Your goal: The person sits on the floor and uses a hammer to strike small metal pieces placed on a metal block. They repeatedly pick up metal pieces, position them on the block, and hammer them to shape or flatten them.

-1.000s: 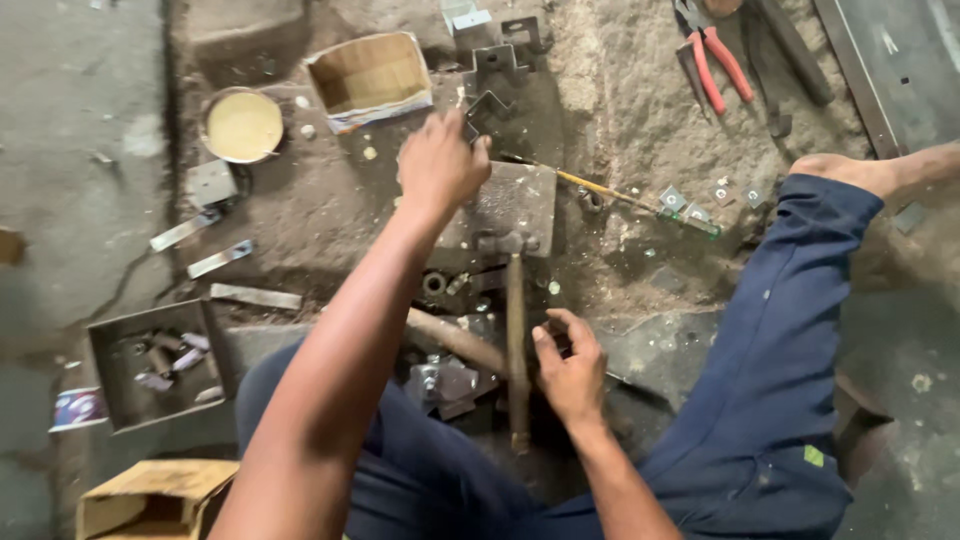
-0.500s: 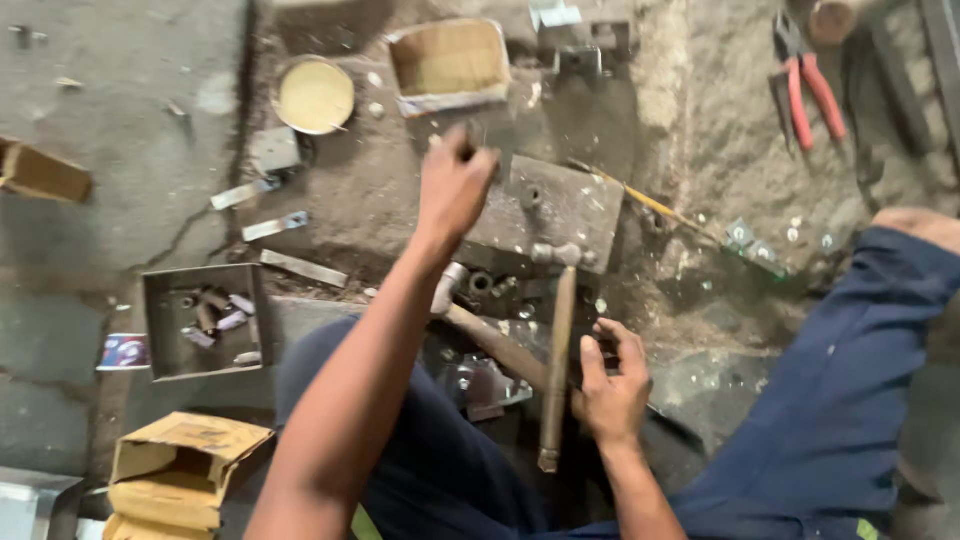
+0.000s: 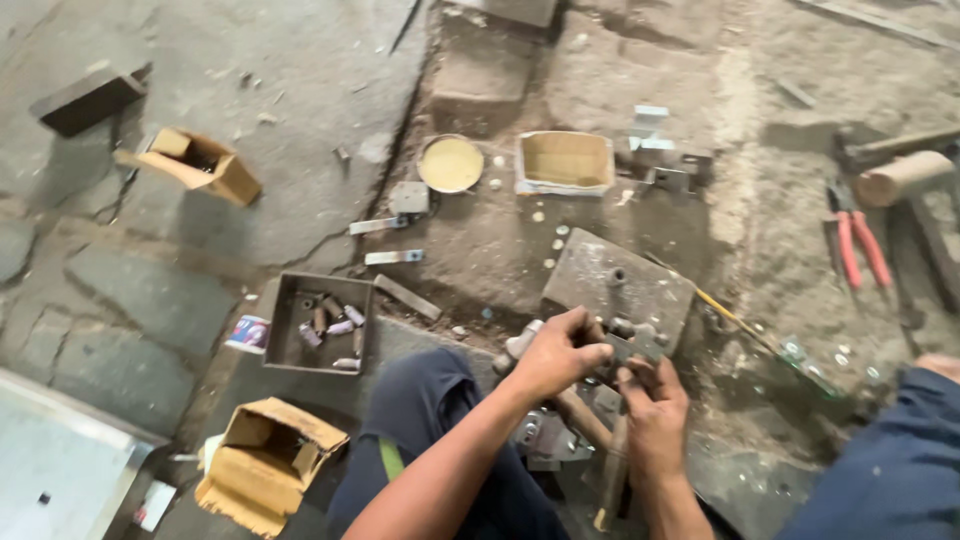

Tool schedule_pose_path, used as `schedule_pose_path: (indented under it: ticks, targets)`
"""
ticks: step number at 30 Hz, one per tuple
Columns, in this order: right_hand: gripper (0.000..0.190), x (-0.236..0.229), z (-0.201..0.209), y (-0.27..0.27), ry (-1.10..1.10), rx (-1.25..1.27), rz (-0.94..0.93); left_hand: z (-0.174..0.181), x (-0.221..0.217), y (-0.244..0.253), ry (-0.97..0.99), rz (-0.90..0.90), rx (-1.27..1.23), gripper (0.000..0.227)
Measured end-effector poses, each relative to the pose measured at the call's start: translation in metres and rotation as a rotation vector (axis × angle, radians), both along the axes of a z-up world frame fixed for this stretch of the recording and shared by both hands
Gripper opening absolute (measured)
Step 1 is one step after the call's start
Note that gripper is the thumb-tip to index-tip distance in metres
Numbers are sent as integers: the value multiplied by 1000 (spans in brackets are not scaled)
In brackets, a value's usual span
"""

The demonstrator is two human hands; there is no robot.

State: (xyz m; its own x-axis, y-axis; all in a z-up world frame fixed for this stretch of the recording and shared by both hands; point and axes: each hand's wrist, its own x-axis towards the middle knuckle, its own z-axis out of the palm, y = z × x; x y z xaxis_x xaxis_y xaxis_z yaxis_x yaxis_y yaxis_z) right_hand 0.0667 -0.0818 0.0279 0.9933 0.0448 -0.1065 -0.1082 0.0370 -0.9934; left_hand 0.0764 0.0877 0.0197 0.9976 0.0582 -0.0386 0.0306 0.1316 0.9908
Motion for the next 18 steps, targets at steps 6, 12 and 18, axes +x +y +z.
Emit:
schedule_pose_path:
  ticks: [6, 12, 18]
  targets:
    - [44, 11, 11, 22, -42, -100, 30, 8, 11, 11, 99, 165, 178, 22]
    - [58, -15, -25, 4, -354, -855, -91, 5, 21, 63, 27, 428, -112, 17]
    - [93, -34, -123, -76, -207, -977, -73, 3, -26, 167, 29, 564, -457, 26]
